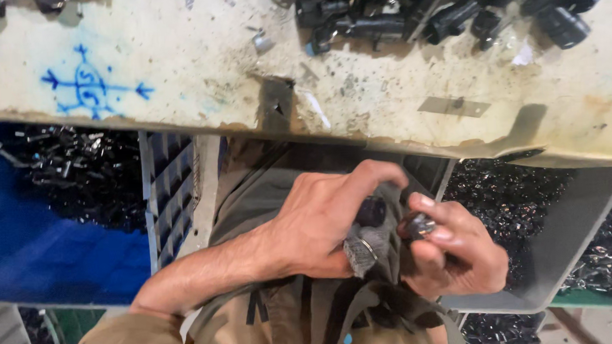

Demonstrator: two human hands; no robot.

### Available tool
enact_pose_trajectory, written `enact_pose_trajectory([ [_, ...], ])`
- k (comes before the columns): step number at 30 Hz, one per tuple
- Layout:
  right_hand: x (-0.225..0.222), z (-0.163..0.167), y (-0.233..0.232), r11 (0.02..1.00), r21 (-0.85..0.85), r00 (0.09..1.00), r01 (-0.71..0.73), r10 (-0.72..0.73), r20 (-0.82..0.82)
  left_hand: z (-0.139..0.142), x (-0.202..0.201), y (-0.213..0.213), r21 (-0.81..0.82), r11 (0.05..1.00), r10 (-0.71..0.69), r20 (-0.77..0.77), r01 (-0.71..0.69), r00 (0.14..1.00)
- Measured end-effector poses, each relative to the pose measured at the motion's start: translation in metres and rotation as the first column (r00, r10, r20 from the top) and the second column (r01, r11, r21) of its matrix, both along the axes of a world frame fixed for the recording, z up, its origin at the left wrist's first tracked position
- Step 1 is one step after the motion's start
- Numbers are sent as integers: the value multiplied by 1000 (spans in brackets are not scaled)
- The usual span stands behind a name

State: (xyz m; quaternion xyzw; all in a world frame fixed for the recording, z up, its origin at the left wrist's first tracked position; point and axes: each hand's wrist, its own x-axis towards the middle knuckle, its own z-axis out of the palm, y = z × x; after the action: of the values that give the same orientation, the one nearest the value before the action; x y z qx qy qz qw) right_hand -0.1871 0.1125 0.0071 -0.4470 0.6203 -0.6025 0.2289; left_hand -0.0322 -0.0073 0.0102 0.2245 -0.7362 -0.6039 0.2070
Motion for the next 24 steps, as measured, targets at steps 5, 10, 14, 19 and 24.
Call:
enact_pose_trajectory([
  [5, -18, -19, -5, 969, -53, 932, -243, 218, -290, 0, 3, -4, -97, 993, -70, -14, 68, 997],
  [10, -32, -45, -1, 944, -127, 946, -306, 287, -147, -3, 1, -3, -63, 992, -111, 19, 112, 994],
  [14, -39, -60, 10, 951, -131, 950, -279, 252, -185, -4, 0, 4, -21, 998, -49, 85, 51, 995],
  [19, -55, -52, 11, 938, 63, 875, -342, 342, -342, -12, 2, 1, -105, 994, -18, -21, 15, 1000],
  [24, -67, -38, 6, 886, 205, 788, -415, 463, -406, -18, 4, -10, -242, 956, -140, 123, 167, 982],
])
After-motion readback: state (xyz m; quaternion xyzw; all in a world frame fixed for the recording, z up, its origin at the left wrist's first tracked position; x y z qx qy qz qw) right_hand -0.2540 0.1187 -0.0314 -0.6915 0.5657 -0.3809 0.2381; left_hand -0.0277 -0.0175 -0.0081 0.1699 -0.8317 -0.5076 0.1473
